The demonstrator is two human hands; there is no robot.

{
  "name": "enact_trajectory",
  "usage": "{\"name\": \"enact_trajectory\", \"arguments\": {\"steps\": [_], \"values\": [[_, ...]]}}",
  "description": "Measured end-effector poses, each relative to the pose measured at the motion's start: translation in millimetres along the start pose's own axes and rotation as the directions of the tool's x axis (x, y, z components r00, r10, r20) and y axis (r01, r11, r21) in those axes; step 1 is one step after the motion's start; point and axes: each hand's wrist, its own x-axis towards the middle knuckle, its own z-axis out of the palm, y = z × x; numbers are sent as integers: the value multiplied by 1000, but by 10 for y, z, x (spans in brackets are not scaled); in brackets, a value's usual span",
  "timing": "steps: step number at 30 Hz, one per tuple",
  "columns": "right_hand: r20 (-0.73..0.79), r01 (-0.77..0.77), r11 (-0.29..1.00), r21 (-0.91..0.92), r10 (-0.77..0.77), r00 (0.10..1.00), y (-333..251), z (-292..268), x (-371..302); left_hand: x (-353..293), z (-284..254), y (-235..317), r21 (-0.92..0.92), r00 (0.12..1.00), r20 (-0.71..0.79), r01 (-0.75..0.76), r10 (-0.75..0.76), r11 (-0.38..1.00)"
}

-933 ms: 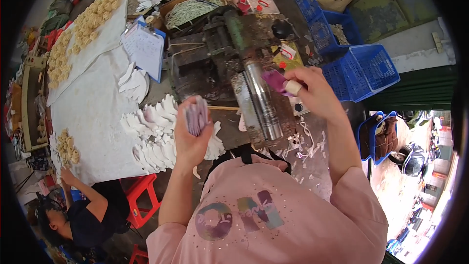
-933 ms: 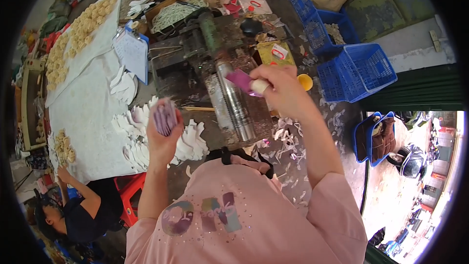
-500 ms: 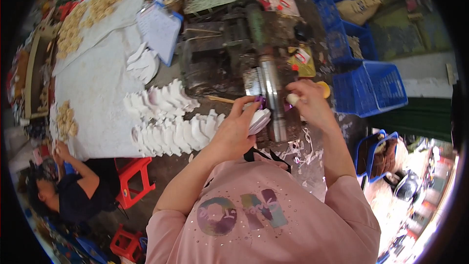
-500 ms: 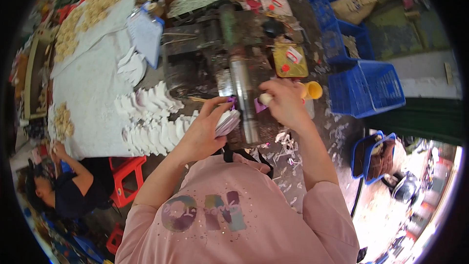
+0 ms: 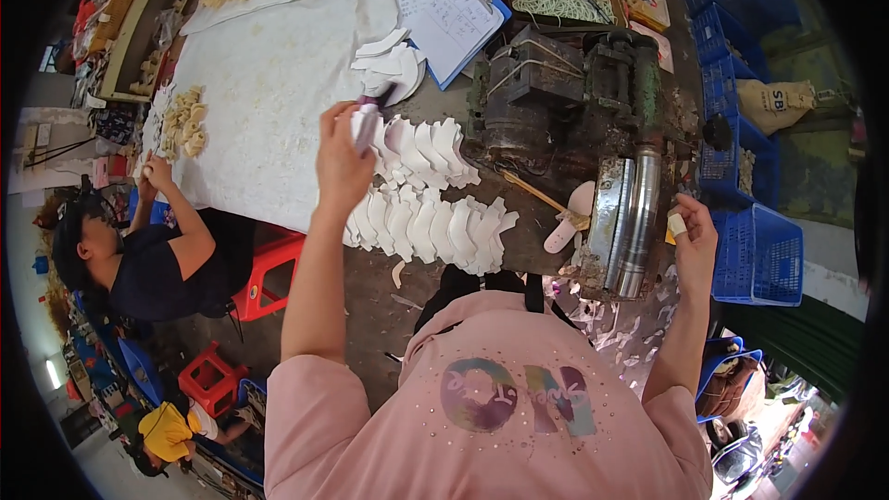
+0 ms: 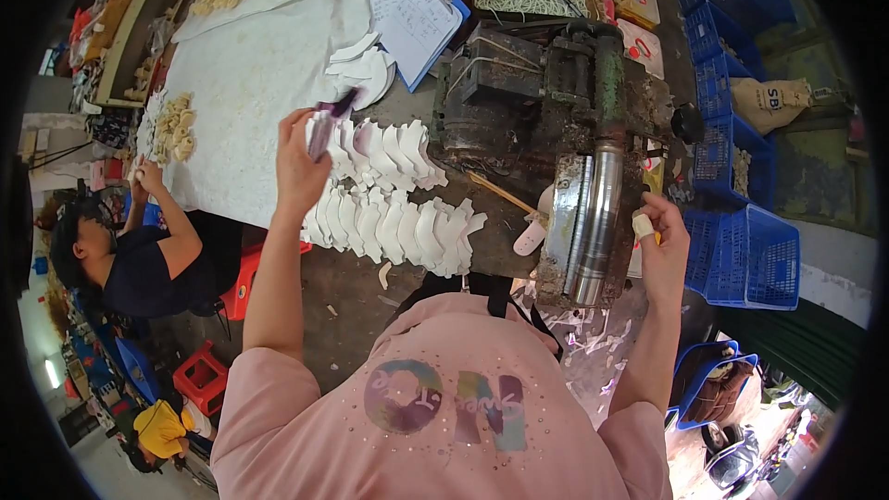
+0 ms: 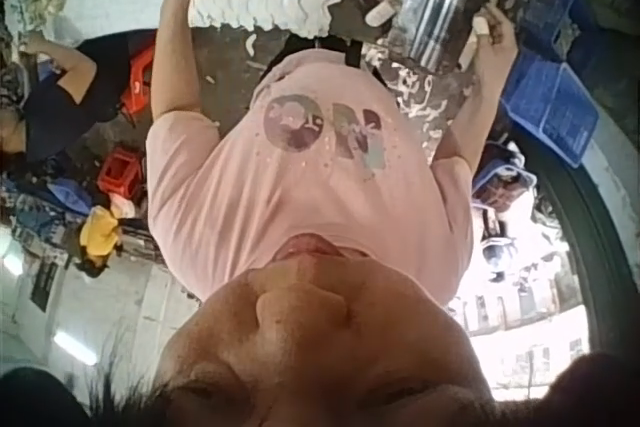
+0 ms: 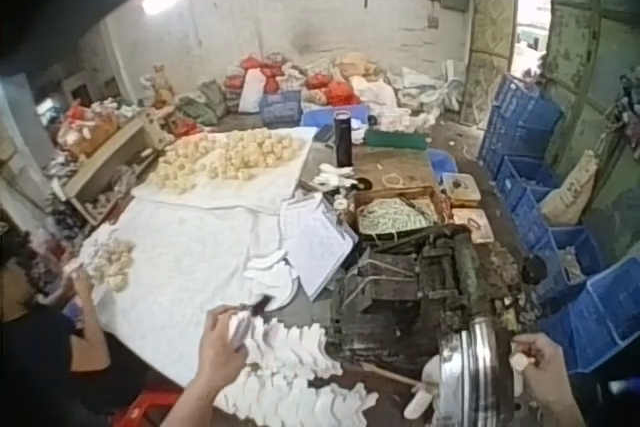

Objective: The recorder is using a machine to apply glue or adhesive to shoe upper components and then stack them.

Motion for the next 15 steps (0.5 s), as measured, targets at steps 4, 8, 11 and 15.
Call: {"name": "enact_trajectory", "arguments": {"steps": [4, 8, 11, 15], "values": [[-23, -22, 1000, -16, 21, 1000, -92, 67, -27, -177, 216, -392, 157, 964, 251, 52, -90, 986], [-51, -14, 999, -36, 12, 999, -33, 64, -71, -494, 639, -546, 79, 892, 451, 2, -37, 997], [-71, 4, 999, -48, -7, 997, -21, 63, -102, -535, 791, -551, 70, 838, 541, 39, -70, 997], [-90, 19, 999, -46, -23, 996, -122, 105, -117, -490, 820, -563, 178, 750, 640, 64, -165, 982]]}}
